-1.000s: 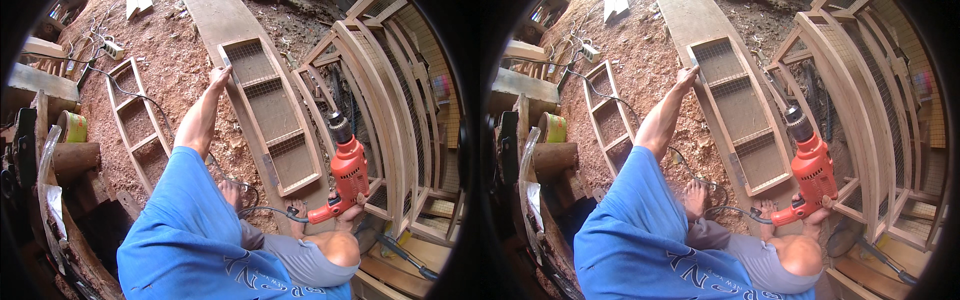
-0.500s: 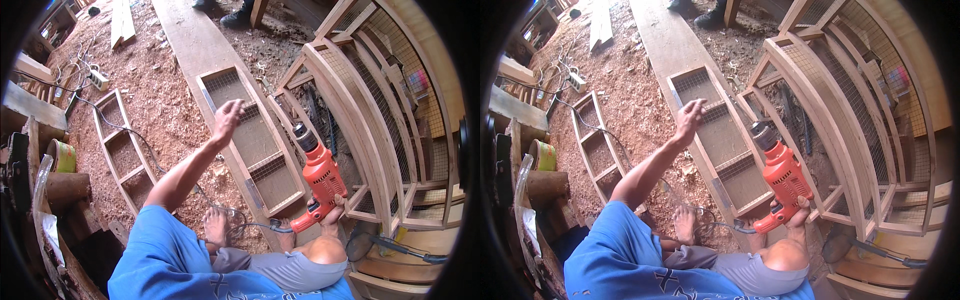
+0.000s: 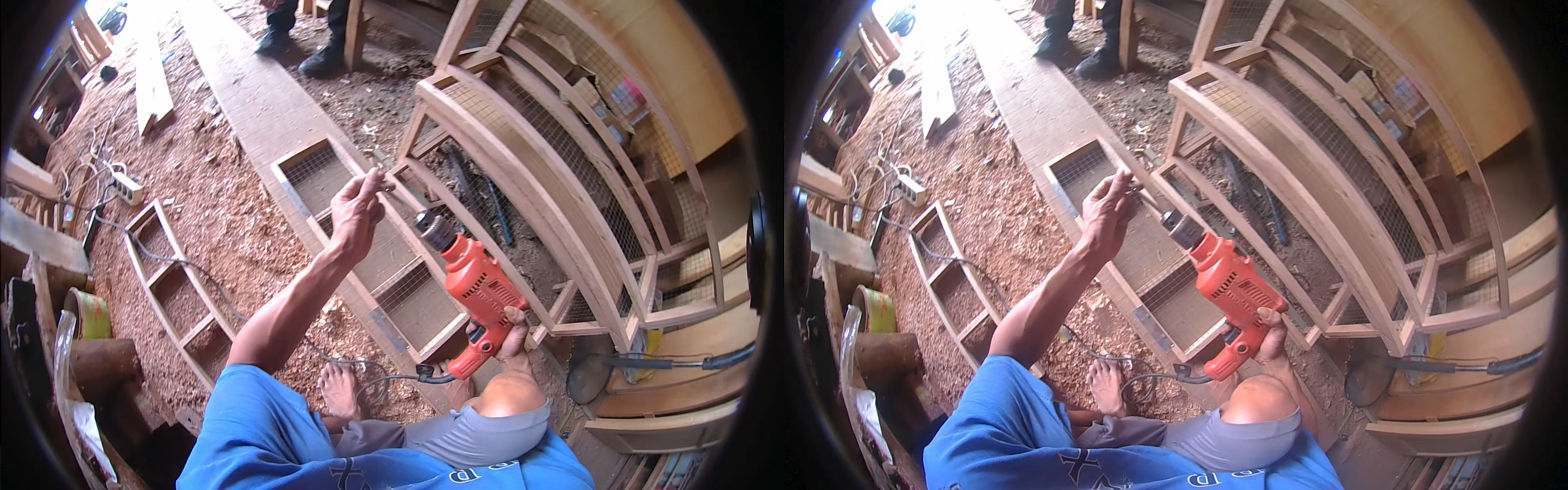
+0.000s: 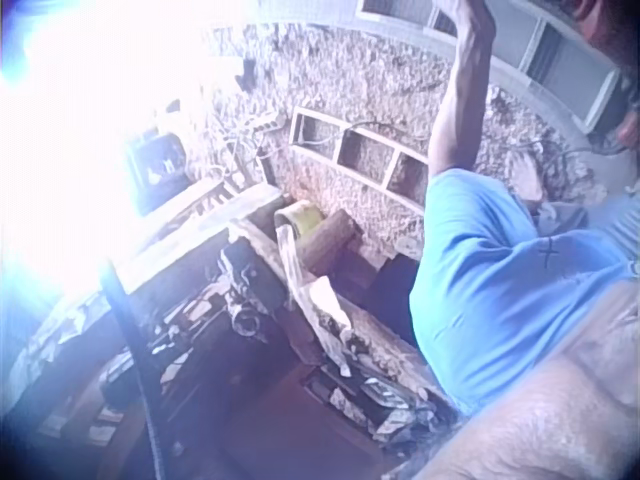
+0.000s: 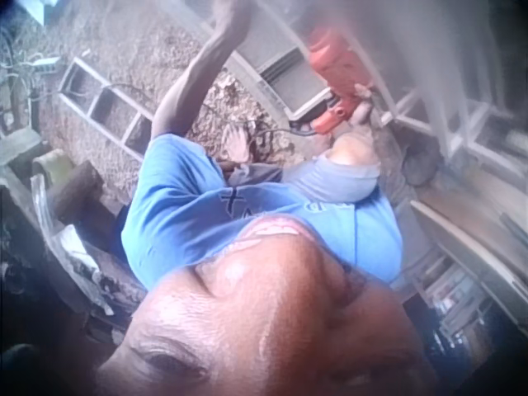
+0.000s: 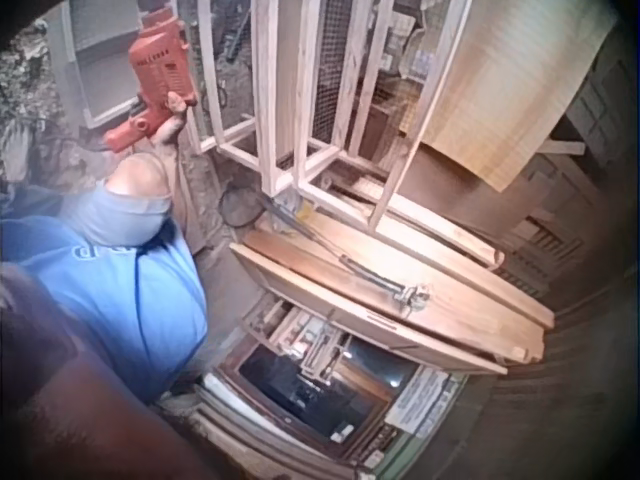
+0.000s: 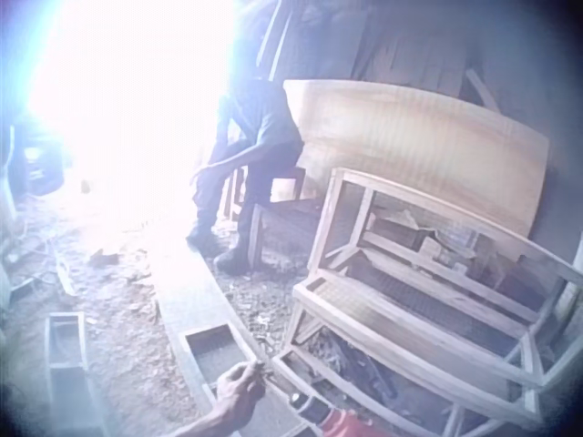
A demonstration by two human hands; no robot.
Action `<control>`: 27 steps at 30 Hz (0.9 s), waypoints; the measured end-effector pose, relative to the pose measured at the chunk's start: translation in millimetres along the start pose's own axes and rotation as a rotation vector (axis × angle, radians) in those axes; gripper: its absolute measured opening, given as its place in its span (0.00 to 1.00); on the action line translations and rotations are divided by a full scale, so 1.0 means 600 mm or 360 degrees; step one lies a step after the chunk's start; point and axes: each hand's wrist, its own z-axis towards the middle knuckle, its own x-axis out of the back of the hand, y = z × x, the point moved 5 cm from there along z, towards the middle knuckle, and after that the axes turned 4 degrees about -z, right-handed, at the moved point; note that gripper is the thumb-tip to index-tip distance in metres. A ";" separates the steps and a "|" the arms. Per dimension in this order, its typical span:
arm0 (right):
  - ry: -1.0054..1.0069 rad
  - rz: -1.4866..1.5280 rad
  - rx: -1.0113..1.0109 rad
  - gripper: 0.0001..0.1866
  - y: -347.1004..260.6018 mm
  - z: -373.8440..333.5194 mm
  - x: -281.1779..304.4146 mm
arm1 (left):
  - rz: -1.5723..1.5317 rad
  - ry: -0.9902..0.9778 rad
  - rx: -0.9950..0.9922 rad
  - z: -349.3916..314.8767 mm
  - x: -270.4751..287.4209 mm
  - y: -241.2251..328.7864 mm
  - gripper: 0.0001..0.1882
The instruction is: The person sits on the floor and uses a corded drill to attach wire mesh to wooden frames. They handle screws and align the mesh before drilling, then stack the completed frames.
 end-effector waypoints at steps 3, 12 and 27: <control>-0.0038 0.0061 -0.0055 0.32 -0.005 -0.002 -0.006 | -0.0069 0.0042 0.0067 -0.001 0.000 -0.003 0.16; 0.0141 -0.0708 0.0185 0.30 -0.124 0.060 -0.132 | -0.0873 0.0542 0.0209 0.079 0.052 -0.027 0.13; -0.0531 -0.2305 -0.0040 0.33 -0.198 0.299 -0.503 | -0.2134 0.1172 -0.0011 0.185 0.233 -0.098 0.13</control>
